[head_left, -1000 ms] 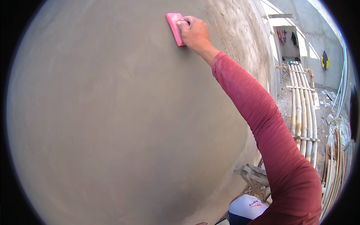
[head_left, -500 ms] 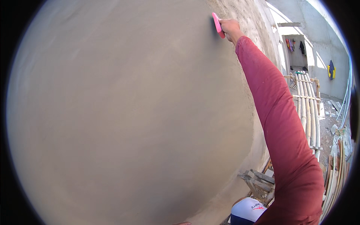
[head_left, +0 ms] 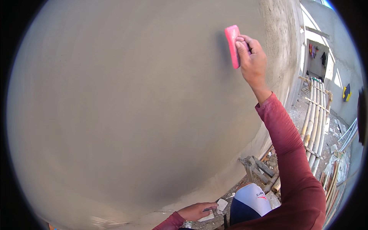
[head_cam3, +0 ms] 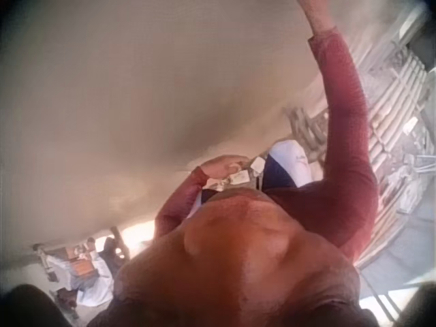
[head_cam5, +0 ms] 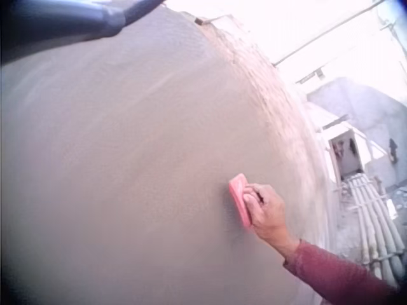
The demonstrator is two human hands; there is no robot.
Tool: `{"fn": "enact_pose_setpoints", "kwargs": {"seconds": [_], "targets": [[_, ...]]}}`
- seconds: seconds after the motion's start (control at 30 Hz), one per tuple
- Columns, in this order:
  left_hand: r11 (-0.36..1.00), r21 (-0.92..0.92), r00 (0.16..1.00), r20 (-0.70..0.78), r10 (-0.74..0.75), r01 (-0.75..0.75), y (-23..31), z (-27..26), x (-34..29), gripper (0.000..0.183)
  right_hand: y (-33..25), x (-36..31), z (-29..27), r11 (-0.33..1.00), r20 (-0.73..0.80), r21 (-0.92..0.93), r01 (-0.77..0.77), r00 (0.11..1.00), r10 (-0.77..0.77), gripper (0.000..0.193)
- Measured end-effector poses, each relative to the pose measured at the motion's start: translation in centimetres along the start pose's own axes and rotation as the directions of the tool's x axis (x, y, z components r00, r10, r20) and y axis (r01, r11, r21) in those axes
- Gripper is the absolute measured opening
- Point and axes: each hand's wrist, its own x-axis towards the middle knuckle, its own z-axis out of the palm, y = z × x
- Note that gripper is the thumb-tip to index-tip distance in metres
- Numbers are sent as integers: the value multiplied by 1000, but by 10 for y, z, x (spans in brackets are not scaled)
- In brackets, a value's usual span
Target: The person smooths a concrete wall using a pink sponge. They move the sponge in circular motions across the wall surface and occasionally look down at the ground or at other workers.
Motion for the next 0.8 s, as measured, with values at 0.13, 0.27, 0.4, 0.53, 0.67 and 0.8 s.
{"fn": "enact_pose_setpoints", "kwargs": {"seconds": [0.13,0.27,0.4,0.53,0.67,0.8], "targets": [[994,106,999,-25,27,-24,-13,4,-1,54,-7,-11,46,959,-23,156,-237,970,243,24],[986,139,994,-49,102,-94,-22,13,13,54,-156,-170,111,884,241,179,433,852,-466,35],[986,169,1000,29,0,-5,-49,28,10,54,-145,-218,95,812,326,76,578,755,-568,39],[995,95,992,125,-28,16,-40,32,-16,54,-109,-76,103,872,32,-92,480,877,-479,34],[982,186,997,78,21,-35,-47,38,-22,56,-117,0,117,956,-99,-173,238,961,-257,35],[993,117,999,32,1,-5,-51,40,-34,56,-157,-121,138,961,-5,-69,266,964,-267,33]]}}
